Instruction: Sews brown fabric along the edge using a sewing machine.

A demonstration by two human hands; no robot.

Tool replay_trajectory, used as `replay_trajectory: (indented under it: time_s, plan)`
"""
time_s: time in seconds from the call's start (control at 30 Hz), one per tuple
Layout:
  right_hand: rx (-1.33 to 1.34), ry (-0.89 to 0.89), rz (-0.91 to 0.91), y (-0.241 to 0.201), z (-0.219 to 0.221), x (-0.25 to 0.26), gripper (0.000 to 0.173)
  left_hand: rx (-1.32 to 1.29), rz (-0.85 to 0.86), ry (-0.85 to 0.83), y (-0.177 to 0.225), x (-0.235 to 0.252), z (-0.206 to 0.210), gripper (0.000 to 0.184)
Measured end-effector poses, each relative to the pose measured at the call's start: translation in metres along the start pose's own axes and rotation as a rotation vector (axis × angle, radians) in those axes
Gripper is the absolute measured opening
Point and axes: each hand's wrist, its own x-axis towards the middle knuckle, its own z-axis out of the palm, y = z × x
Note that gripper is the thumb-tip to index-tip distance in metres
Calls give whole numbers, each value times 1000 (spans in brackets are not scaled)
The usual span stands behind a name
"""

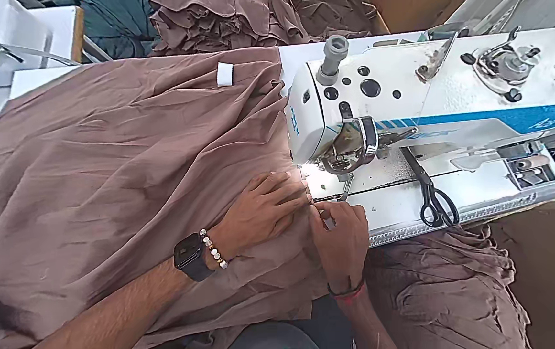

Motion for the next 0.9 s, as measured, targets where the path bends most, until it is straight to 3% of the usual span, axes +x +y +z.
replay_trajectory:
  time_s: [0.13, 0.3, 0.73, 0.9]
  plan:
    - [-67, 120, -197, 1, 7, -8, 16, 45, -55, 24, 4, 1, 1, 40]
    - [-137, -3, -320, 11, -6, -29, 31, 8, 0, -13, -2, 1, 1, 39]
    - [-254, -101, -339, -4, -2, 13, 38, 100, 23, 46, -34, 22, -9, 33]
    - [-329, -107, -326, -18, 7, 36, 36, 108, 227, 84, -75, 38, -22, 31]
